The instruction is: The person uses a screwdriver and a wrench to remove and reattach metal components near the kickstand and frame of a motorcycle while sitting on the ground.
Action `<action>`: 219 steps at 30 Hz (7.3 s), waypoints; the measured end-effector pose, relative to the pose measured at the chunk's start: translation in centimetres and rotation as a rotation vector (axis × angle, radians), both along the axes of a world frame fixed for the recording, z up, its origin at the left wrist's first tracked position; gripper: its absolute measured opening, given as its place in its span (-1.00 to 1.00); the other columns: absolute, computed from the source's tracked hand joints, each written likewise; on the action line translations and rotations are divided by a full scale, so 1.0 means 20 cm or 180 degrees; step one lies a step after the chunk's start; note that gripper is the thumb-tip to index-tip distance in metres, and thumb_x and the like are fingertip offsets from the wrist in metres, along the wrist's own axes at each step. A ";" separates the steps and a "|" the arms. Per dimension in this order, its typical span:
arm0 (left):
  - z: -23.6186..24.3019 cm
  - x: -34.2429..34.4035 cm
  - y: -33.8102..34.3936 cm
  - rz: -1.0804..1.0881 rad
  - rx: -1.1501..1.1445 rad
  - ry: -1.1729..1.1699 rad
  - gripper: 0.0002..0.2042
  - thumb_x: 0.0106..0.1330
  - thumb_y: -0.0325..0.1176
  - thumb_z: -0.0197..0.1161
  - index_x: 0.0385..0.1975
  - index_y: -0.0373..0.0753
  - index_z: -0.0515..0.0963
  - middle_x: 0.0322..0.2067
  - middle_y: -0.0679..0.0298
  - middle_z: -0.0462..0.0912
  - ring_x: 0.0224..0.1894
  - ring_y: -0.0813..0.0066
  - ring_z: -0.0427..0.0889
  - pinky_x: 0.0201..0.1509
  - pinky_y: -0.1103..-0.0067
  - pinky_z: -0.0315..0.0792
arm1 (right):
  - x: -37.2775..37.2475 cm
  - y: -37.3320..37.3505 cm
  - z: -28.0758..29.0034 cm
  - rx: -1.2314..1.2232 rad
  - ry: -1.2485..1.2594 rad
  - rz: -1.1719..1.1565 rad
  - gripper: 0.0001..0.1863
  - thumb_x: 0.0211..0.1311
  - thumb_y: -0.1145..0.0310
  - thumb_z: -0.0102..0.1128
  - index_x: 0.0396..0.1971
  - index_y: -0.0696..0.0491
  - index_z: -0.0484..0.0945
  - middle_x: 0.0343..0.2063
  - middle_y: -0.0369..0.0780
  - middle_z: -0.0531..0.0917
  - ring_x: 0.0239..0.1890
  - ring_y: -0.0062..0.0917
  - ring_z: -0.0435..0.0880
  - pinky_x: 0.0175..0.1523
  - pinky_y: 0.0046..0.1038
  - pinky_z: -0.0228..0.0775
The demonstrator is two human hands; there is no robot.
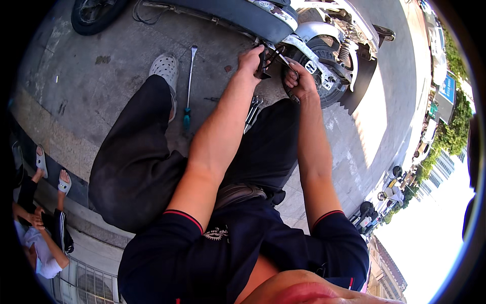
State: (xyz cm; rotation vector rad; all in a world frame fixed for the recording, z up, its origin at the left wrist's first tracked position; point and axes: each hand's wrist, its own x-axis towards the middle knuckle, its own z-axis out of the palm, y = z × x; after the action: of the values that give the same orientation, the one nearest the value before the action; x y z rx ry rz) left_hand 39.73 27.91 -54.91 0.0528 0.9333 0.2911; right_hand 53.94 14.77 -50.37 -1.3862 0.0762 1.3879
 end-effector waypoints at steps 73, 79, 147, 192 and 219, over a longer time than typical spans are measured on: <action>-0.07 0.03 -0.04 0.0381 -0.0198 -0.0077 -0.84 0.40 -0.27 0.24 -0.26 -0.23 0.60 -0.37 0.25 0.68 -0.38 0.45 0.69 -0.25 0.55 0.64 | 0.15 0.07 -0.16 -0.0326 -0.0523 0.0018 -0.72 0.26 0.43 0.07 -0.09 0.22 0.59 -0.63 -0.34 0.41 -0.64 -0.62 0.29 -0.48 -0.49 0.19; -0.13 0.01 -0.03 0.0346 -0.0192 -0.0273 -0.82 0.43 -0.24 0.18 -0.27 -0.20 0.60 -0.38 0.25 0.67 -0.39 0.43 0.68 -0.26 0.47 0.62 | -0.33 0.15 0.20 -0.0420 -0.0687 0.0209 -0.63 0.42 0.40 0.04 0.17 0.14 0.44 -0.60 -0.35 0.39 -0.68 -0.68 0.23 -0.56 -0.58 0.08; 0.00 -0.08 0.00 0.0070 -0.0048 -0.0461 -0.75 0.49 -0.15 0.11 -0.29 -0.17 0.60 -0.48 0.31 0.65 -0.59 0.53 0.56 -0.57 0.61 0.42 | -0.18 0.40 0.36 -0.0511 -0.1816 0.2252 -0.82 0.32 0.46 0.06 -0.24 0.10 0.66 -0.55 -0.35 0.61 -0.60 -0.70 0.43 -0.46 -0.59 0.31; -0.18 0.04 -0.15 0.0360 0.0197 -0.0796 -0.76 0.51 -0.33 0.03 0.11 -0.13 0.42 -0.05 0.26 0.56 0.00 0.34 0.58 -0.03 0.38 0.54 | -0.18 0.14 0.10 -0.0679 -0.4556 0.2227 -0.64 0.25 0.38 0.18 0.05 0.02 0.62 -0.22 -0.03 0.65 -0.07 -0.11 0.63 0.03 -0.19 0.46; -0.10 -0.02 -0.10 0.0872 -0.0204 -0.1505 -0.39 0.53 0.04 -0.11 0.41 -0.21 0.04 0.32 -0.02 0.25 0.29 -0.15 0.40 0.39 0.13 0.30 | -0.27 0.08 0.16 -0.0437 -0.0969 -0.0031 -0.65 0.38 0.50 0.02 0.11 0.21 0.54 -0.55 -0.30 0.52 -0.74 -0.64 0.35 -0.64 -0.54 0.18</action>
State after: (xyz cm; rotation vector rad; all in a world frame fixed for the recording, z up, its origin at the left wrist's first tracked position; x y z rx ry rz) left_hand 39.37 25.91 -56.94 -0.1978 0.4767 0.5021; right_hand 48.46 16.42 -47.09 -1.6951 -0.0225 1.1667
